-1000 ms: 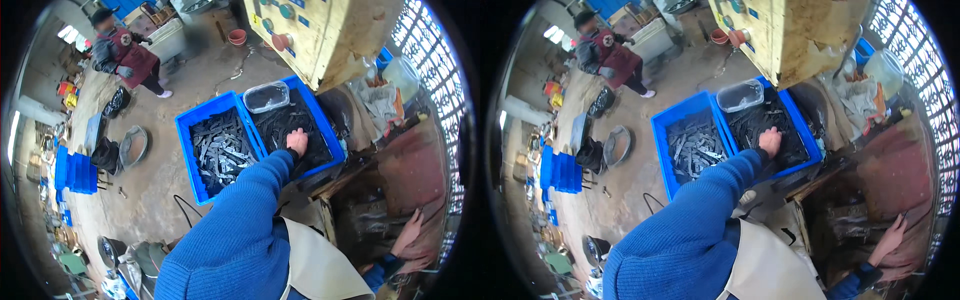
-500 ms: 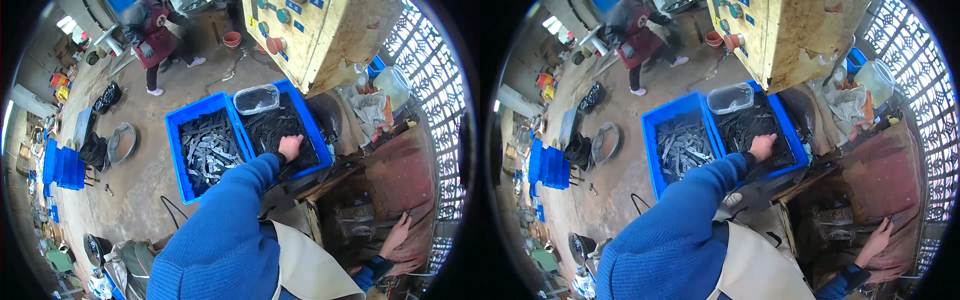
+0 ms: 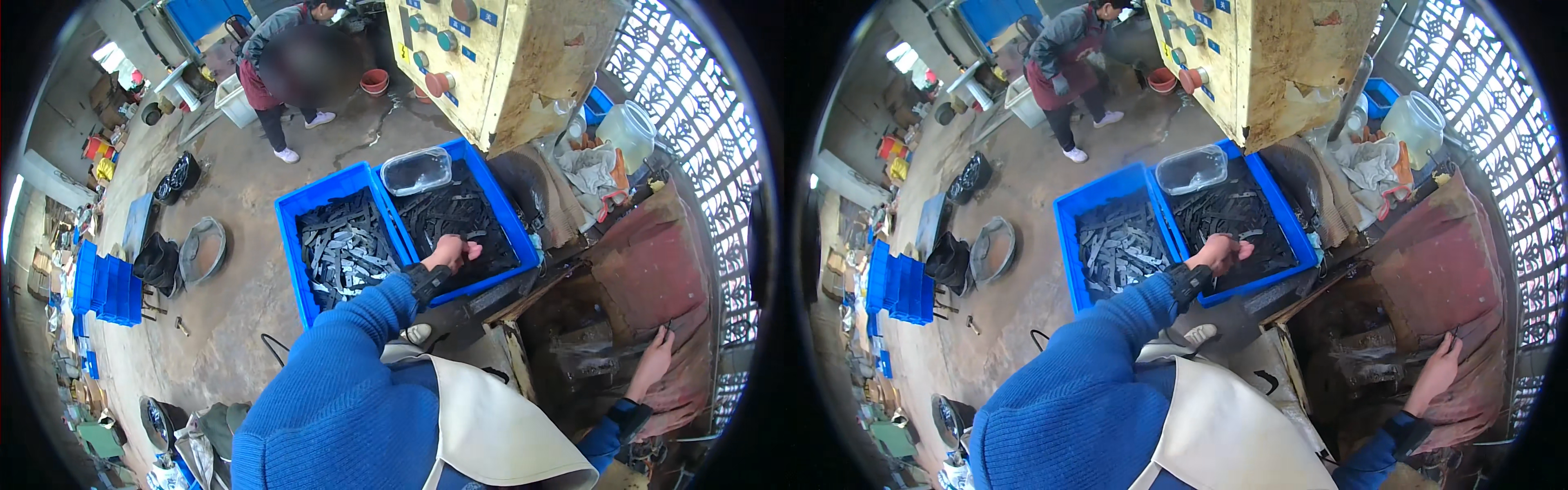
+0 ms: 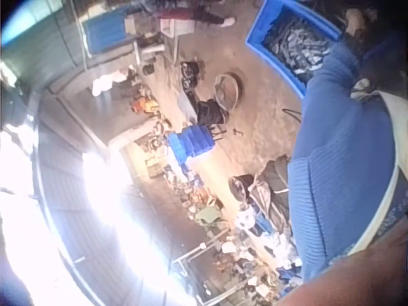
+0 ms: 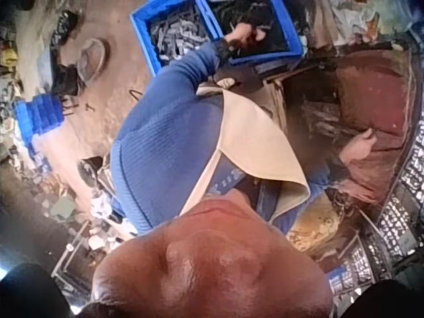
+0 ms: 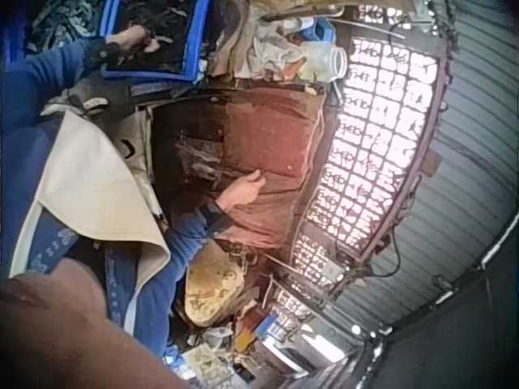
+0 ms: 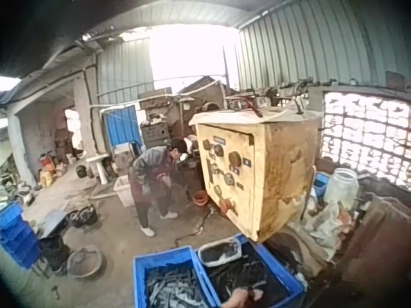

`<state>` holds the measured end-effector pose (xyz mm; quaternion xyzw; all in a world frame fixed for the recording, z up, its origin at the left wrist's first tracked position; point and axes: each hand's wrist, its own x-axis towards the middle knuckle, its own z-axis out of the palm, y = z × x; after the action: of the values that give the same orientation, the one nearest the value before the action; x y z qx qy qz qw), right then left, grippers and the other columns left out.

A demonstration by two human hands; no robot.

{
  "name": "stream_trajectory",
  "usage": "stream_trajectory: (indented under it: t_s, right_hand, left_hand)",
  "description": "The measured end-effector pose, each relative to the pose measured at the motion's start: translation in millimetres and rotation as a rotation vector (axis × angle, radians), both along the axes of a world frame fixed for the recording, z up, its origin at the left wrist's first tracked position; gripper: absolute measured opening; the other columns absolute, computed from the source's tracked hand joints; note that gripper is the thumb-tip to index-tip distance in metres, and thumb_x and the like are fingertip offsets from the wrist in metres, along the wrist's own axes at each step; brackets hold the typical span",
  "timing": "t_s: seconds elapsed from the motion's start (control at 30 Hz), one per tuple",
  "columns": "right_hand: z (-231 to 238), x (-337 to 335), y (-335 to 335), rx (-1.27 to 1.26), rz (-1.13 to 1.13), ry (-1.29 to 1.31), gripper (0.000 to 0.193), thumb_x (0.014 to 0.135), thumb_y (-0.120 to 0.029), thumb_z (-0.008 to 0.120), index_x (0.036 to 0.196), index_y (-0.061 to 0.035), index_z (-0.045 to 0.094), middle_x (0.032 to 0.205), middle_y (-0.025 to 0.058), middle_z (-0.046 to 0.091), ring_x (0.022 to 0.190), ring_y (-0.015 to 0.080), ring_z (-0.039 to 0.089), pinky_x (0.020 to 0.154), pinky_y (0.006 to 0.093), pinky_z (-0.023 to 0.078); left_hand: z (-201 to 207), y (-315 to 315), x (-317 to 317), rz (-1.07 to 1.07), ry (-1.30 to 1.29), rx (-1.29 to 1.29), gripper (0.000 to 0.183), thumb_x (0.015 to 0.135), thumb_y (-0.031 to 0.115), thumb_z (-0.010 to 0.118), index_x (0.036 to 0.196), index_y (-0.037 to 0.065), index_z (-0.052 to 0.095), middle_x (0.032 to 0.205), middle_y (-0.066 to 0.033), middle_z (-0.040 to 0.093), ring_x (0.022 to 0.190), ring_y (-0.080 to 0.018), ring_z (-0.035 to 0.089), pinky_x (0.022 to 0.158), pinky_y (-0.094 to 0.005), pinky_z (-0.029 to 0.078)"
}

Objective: The person picks up a pair of glasses, holds them up, and then sets them down. They pick up a small black part from a blue bin, hold it against a grinding wheel, and then place it into a different blue bin, repeating this process with several more parts.

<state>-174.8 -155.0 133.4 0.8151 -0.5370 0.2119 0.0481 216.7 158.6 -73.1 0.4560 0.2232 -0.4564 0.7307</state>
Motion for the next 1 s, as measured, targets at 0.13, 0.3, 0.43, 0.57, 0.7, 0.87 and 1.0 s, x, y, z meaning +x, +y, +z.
stream_trajectory:
  t_s: [0.13,0.3,0.43,0.57,0.7,0.87,1.0]
  right_hand:
    - [-1,0,0,-0.014,-0.001,0.006,0.040,0.099,-0.044,0.043,0.115,-0.0106,0.058,0.096,0.0250,0.065,0.085,0.0464,0.060,0.067,0.0525,0.045]
    - [-5,2,1,-0.087,0.006,0.005,0.036,0.100,-0.042,0.043,0.111,-0.0118,0.059,0.092,0.0244,0.065,0.082,0.0457,0.060,0.065,0.0532,0.045]
    - [-4,4,3,-0.077,-0.027,0.019,0.036,0.099,-0.042,0.043,0.110,-0.0130,0.060,0.091,0.0242,0.065,0.082,0.0456,0.061,0.065,0.0542,0.045]
    - [-1,7,6,-0.067,-0.059,0.035,0.036,0.099,-0.043,0.042,0.111,-0.0132,0.060,0.091,0.0243,0.066,0.083,0.0457,0.061,0.066,0.0547,0.046]
    - [2,9,6,-0.061,-0.068,0.051,0.038,0.099,-0.044,0.042,0.112,-0.0130,0.059,0.091,0.0246,0.066,0.083,0.0458,0.061,0.067,0.0549,0.046]
    - [1,8,3,-0.050,-0.027,0.047,0.039,0.099,-0.044,0.042,0.114,-0.0125,0.057,0.091,0.0247,0.066,0.084,0.0456,0.062,0.068,0.0551,0.047]
    - [4,10,4,-0.016,-0.072,0.073,0.038,0.099,-0.043,0.042,0.115,-0.0131,0.058,0.091,0.0245,0.066,0.084,0.0455,0.062,0.069,0.0551,0.047]
  left_hand:
    - [42,12,-31,-0.080,-0.112,-0.135,0.038,0.095,0.002,0.043,0.133,0.009,0.043,0.093,-0.0107,0.064,0.070,-0.0201,0.065,0.055,-0.0304,0.053]
    - [69,17,-49,-0.394,-0.407,-0.051,0.050,0.097,0.005,0.037,0.145,0.015,0.032,0.091,-0.0085,0.065,0.073,-0.0172,0.067,0.047,-0.0276,0.048]
    - [80,4,-67,-0.409,-0.578,0.024,0.053,0.095,0.002,0.036,0.146,0.016,0.031,0.094,-0.0066,0.063,0.067,-0.0144,0.064,0.048,-0.0282,0.050]
    - [111,-10,-84,-0.406,-0.490,-0.231,0.052,0.093,-0.001,0.044,0.143,0.013,0.038,0.098,-0.0057,0.064,0.070,-0.0122,0.062,0.050,-0.0253,0.048]
    - [123,-30,-102,-0.688,-0.653,-0.298,0.045,0.090,-0.004,0.045,0.131,0.013,0.054,0.097,-0.0047,0.065,0.070,-0.0119,0.063,0.050,-0.0245,0.048]
    - [102,-77,-149,-0.823,-1.396,-0.379,0.028,0.081,-0.004,0.051,0.100,0.006,0.068,0.081,-0.0066,0.065,0.072,-0.0224,0.066,0.061,-0.0345,0.052]
    - [93,-95,-178,-0.800,-1.731,-0.467,0.024,0.077,0.001,0.058,0.097,0.008,0.069,0.087,-0.0124,0.066,0.077,-0.0305,0.064,0.070,-0.0402,0.052]
